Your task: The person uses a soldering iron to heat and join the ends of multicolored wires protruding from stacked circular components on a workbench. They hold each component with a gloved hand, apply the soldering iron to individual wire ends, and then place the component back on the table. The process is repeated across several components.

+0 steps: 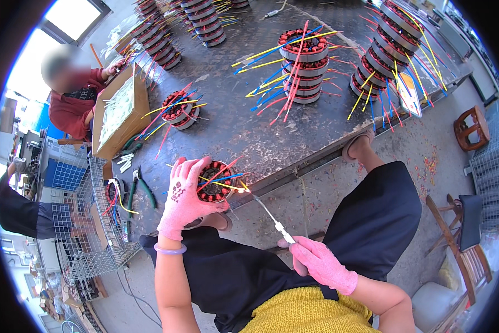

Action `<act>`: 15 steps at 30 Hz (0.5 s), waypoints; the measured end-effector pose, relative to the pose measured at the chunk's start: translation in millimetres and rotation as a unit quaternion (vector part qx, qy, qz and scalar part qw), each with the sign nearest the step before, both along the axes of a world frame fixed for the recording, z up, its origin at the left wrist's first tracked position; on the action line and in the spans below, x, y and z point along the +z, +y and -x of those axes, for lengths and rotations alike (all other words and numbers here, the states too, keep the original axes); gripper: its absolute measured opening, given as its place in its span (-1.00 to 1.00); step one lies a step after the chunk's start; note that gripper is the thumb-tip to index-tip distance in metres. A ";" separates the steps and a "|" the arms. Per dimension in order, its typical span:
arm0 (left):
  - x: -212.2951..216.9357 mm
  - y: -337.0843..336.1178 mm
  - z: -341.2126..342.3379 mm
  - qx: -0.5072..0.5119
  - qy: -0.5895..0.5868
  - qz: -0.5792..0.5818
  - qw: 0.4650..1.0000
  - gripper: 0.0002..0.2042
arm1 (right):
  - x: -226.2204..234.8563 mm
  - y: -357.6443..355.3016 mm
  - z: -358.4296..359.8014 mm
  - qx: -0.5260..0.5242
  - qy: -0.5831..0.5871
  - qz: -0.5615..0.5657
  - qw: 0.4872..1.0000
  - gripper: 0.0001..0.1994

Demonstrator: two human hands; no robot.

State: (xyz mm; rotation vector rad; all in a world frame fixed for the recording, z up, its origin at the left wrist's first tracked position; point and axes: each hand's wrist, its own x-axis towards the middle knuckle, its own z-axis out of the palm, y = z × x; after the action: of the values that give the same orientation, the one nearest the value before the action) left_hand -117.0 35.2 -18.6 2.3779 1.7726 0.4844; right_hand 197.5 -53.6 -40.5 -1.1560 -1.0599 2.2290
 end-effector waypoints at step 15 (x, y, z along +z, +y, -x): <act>4.9 -0.4 8.0 -0.041 0.011 0.030 0.999 -0.03 | -0.4 3.6 -2.2 -0.015 -0.011 -0.011 1.000 -0.63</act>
State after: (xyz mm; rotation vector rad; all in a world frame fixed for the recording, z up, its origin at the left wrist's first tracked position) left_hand -125.1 34.8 -13.7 2.4123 1.6655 0.3921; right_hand 199.7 -49.9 -40.9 -1.1825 -1.0672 2.1802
